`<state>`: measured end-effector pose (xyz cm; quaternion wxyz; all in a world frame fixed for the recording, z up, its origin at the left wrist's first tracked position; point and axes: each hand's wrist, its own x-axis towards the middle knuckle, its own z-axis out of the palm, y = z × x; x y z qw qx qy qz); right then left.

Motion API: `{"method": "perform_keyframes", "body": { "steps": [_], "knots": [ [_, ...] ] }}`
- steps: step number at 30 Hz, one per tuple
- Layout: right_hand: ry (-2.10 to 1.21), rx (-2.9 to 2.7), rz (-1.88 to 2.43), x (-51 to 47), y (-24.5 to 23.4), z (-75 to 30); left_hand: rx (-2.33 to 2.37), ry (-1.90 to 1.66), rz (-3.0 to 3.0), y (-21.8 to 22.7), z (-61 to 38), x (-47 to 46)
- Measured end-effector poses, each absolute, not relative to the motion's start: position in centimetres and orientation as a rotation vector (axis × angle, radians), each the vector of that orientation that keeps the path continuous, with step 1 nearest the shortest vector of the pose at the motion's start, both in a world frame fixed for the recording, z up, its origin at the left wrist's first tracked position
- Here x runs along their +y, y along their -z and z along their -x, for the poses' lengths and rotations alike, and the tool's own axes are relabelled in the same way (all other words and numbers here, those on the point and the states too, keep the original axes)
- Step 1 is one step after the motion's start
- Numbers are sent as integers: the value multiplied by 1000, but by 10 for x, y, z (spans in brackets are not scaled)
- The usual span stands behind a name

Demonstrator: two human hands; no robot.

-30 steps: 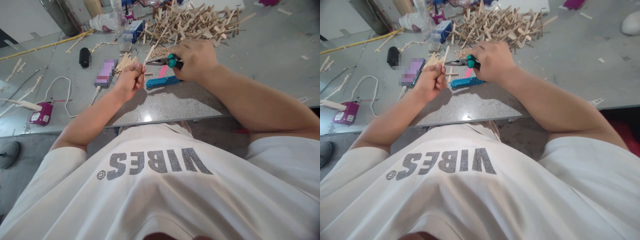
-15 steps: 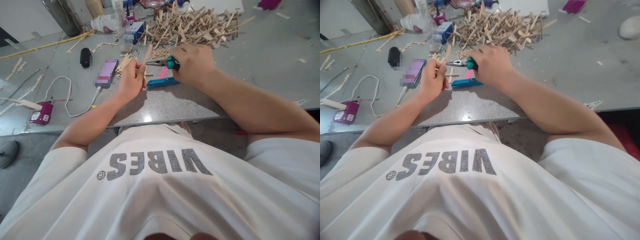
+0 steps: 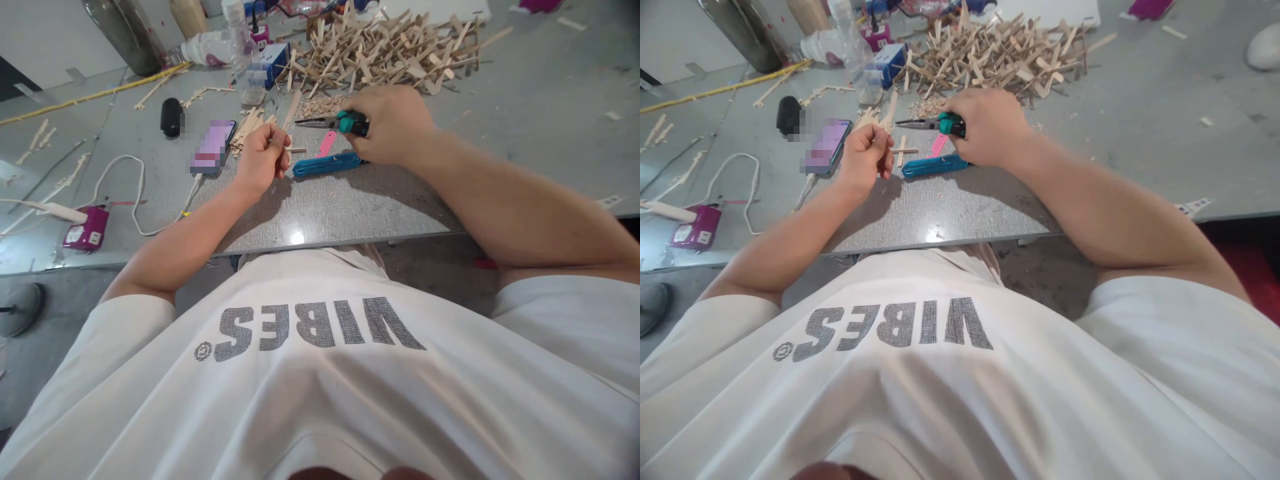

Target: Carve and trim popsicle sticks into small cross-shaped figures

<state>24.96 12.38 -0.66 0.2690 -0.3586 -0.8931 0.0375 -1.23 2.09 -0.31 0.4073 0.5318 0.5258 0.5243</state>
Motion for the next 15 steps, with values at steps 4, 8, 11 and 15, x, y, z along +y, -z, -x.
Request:
{"method": "perform_keyframes", "body": {
  "steps": [4,8,11,15],
  "knots": [
    [-232,-2315,825,122,16,-246,1313,-1329,-1367,4,12,21],
    [-289,-2295,798,131,23,-247,1323,-1331,-1432,10,18,25],
    [-375,-2253,726,141,28,-249,1318,-1354,-1482,17,23,29],
    [-368,-2249,688,147,33,-250,1322,-1370,-1524,21,26,32]
  ]
}}
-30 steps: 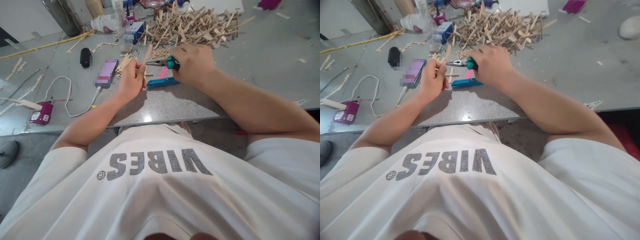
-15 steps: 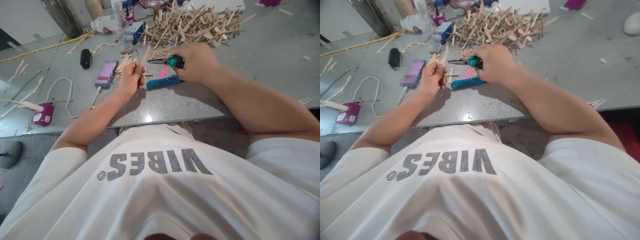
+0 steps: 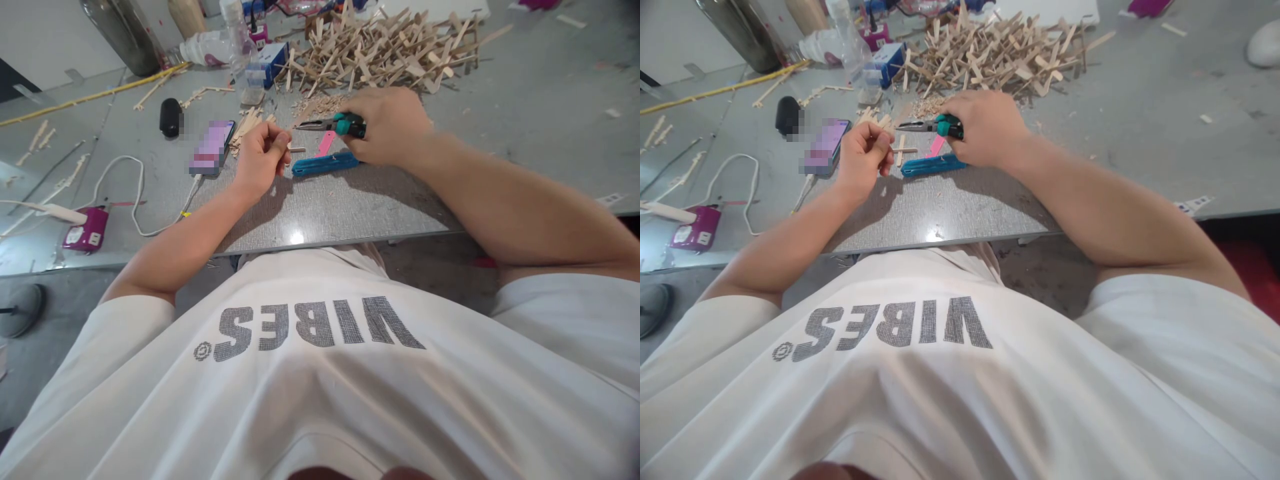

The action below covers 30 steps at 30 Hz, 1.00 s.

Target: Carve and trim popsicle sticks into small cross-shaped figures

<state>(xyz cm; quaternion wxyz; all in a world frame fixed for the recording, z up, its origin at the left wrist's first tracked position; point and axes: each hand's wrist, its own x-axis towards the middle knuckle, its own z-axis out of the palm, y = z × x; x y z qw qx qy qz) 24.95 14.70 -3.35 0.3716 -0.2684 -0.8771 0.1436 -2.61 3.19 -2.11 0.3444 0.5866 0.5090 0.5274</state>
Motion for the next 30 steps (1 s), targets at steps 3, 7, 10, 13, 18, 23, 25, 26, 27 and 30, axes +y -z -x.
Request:
{"method": "perform_keyframes", "body": {
  "steps": [3,7,10,13,18,23,25,26,27,30],
  "knots": [
    [-296,-2273,734,145,32,-250,1323,-1381,-1551,22,27,32],
    [-296,-2289,798,139,28,-248,1310,-1429,-1560,25,29,36],
    [-308,-2299,797,138,27,-247,1308,-1435,-1561,30,32,40],
    [-338,-2298,803,143,28,-248,1320,-1442,-1562,33,36,45],
    [-362,-2358,877,159,31,-256,1423,-1418,-1529,31,43,54],
    [-415,-2406,1188,170,36,-261,1542,-1319,-1370,31,43,58],
    [-378,-2419,1313,174,38,-262,1568,-1307,-1349,31,41,56],
    [-354,-2425,1346,176,40,-262,1583,-1310,-1361,31,41,56],
    [-336,-2429,1357,179,42,-263,1602,-1315,-1388,31,41,55],
    [-298,-2424,1325,190,51,-266,1663,-1320,-1512,33,43,58]
  ]
}}
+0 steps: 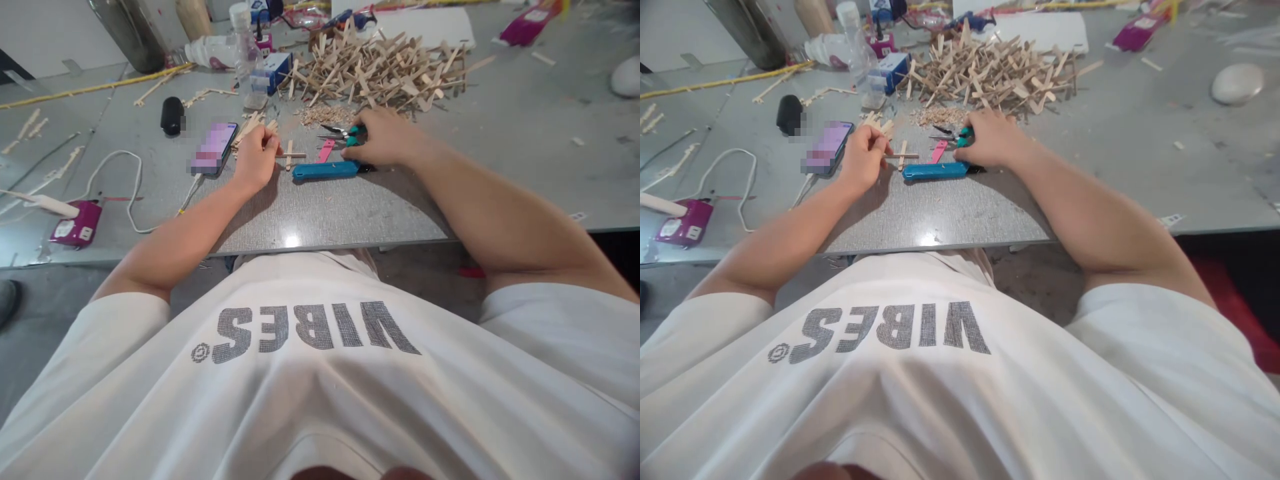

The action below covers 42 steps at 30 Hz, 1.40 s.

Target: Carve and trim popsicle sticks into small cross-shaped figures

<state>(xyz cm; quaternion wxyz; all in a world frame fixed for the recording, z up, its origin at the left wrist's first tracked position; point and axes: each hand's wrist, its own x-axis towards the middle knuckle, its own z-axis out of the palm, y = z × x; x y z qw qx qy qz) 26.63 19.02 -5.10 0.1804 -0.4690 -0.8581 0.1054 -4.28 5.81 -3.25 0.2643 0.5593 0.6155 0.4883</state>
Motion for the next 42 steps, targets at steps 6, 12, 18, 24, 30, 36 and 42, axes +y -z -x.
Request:
{"method": "perform_keyframes", "body": {
  "steps": [6,12,18,24,30,36,42],
  "knots": [
    [-262,-2322,1000,219,78,-277,1554,-1325,-1412,51,46,86],
    [-239,-2263,886,199,62,-267,1435,-1402,-1264,63,49,101],
    [-447,-2188,749,137,29,-238,1311,-1495,-1466,40,39,72],
    [-495,-2201,595,109,27,-219,1130,-1433,-1509,16,20,34],
    [-425,-2197,587,106,23,-214,1137,-1452,-1480,8,12,24],
    [-364,-2248,559,96,16,-212,1152,-1448,-1528,9,7,20],
    [-383,-2260,529,93,20,-212,1165,-1438,-1601,16,10,22]
  ]
}}
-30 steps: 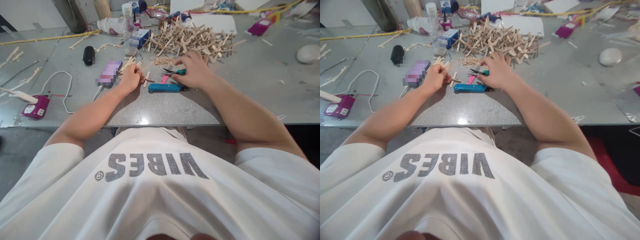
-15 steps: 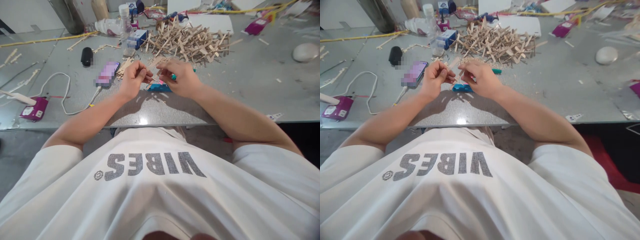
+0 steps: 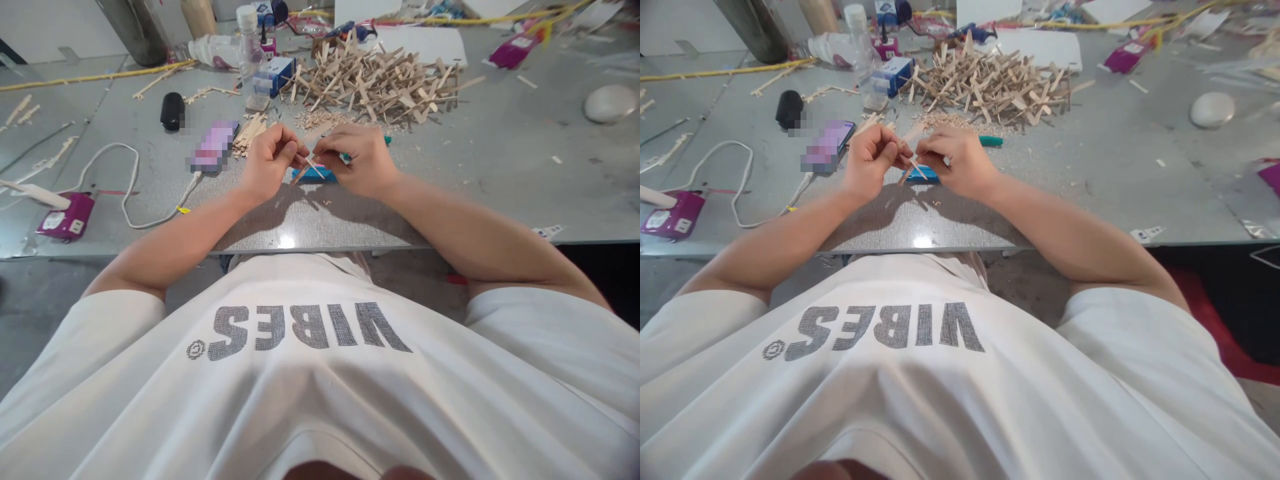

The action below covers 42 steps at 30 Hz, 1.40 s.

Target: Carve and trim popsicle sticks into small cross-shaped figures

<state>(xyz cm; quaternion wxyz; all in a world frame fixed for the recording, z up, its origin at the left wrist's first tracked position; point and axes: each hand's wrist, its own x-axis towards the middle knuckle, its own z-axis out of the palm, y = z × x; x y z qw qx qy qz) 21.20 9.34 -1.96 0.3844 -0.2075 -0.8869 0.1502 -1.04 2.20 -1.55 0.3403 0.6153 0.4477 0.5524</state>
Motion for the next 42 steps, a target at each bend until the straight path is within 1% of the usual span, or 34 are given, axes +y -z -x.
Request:
{"method": "perform_keyframes", "body": {
  "steps": [2,8,13,16,20,27,33,42],
  "knots": [
    [-477,-2220,541,96,22,-212,1190,-1447,-1610,17,12,24],
    [-1002,-1829,639,109,23,-212,1239,-1627,-1643,19,19,30],
    [-1177,-1480,677,112,8,-216,1278,-1633,-1542,24,22,35],
    [-1220,-1410,673,108,3,-215,1274,-1613,-1565,27,18,32],
    [-1247,-1411,634,103,8,-209,1191,-1591,-1688,28,12,25],
    [-1190,-1421,588,99,16,-202,1189,-1546,-1734,28,8,19],
    [-1060,-1505,475,93,21,-199,1038,-1602,-1826,34,14,23],
    [-1079,-1614,479,89,17,-205,960,-1654,-1888,38,16,27]
  ]
}}
